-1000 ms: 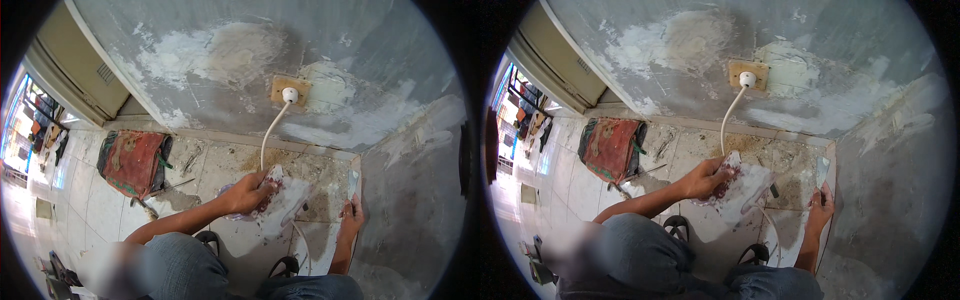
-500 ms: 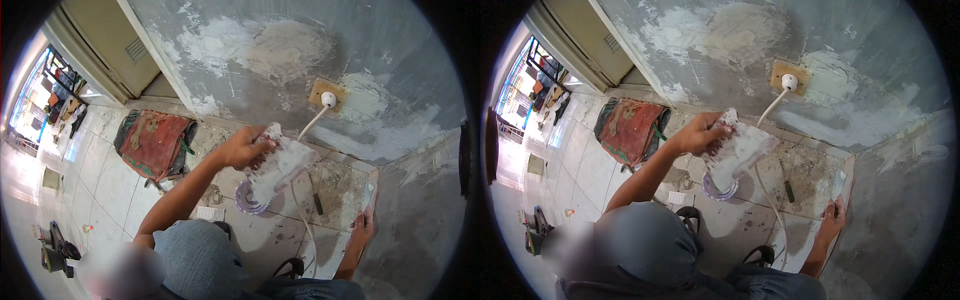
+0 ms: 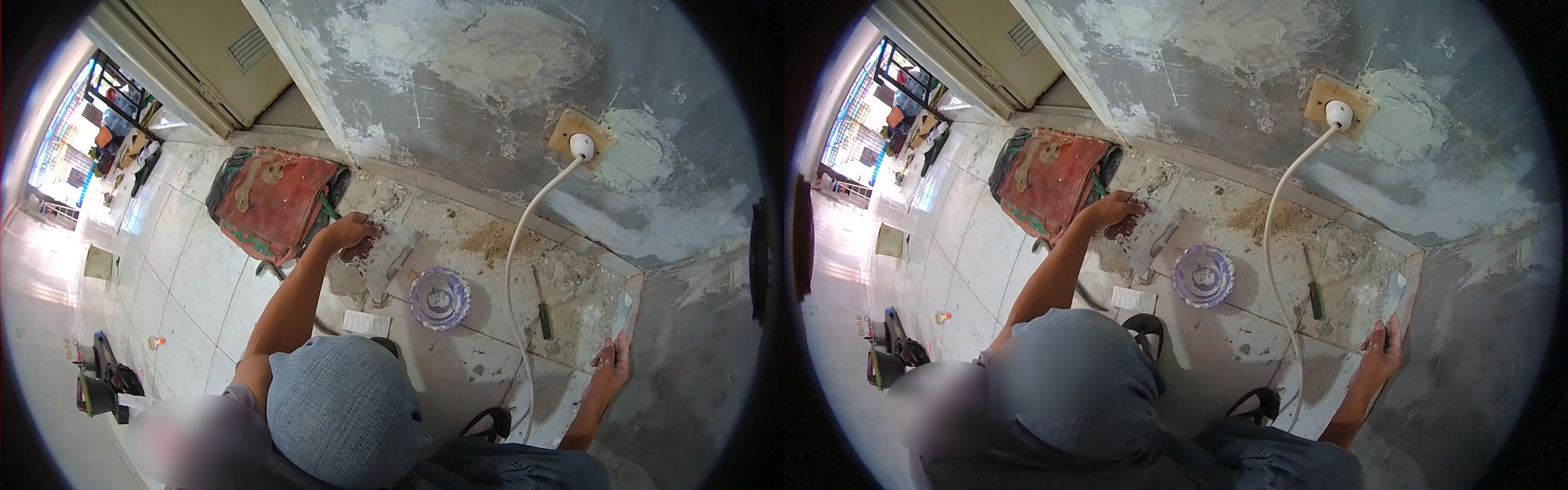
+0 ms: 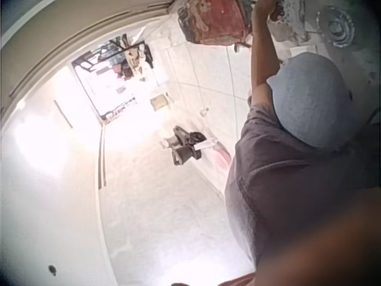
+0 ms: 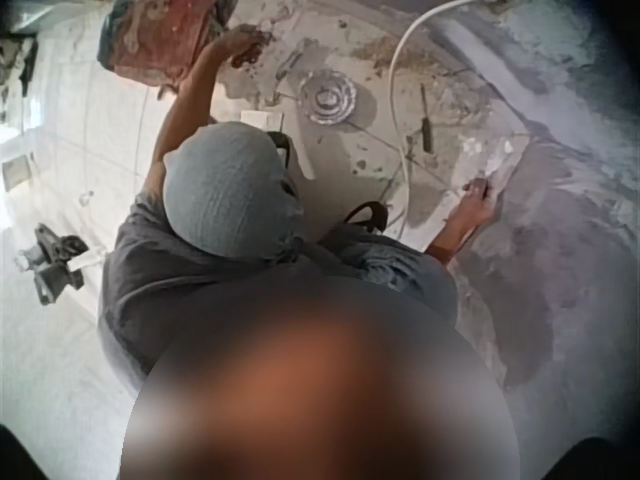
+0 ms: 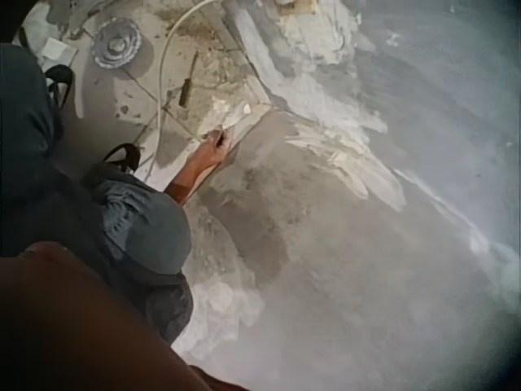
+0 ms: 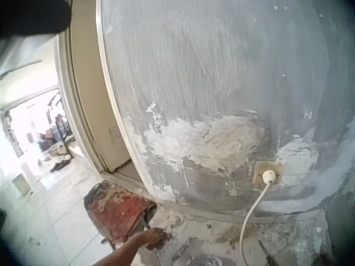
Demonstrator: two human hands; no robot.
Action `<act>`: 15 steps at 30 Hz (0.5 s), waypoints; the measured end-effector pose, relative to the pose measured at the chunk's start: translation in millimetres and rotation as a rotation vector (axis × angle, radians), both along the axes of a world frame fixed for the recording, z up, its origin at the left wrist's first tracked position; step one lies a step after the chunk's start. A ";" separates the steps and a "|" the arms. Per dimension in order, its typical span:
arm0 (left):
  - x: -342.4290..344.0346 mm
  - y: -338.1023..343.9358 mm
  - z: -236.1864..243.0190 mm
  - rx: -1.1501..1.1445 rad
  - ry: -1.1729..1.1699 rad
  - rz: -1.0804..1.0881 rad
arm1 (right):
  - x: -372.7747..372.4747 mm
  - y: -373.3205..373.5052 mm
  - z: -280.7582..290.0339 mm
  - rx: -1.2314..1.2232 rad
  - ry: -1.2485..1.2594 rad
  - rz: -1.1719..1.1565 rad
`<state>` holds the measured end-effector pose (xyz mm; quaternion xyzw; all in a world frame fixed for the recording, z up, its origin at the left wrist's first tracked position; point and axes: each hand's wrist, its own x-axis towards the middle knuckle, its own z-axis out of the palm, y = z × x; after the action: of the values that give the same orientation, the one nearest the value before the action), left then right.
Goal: Applying and smoothing putty to repair or patch a wall surface.
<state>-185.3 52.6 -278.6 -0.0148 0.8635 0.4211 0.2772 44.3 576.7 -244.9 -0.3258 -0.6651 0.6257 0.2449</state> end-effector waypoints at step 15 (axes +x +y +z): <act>6.5 -8.2 -29.2 0.077 -0.017 0.044 | -3.8 -14.1 2.7 0.036 -0.042 0.033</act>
<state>-178.9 44.4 -307.9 -0.0267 0.8436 0.4599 0.2758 40.6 562.6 -242.2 -0.3236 -0.6866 0.6104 0.2265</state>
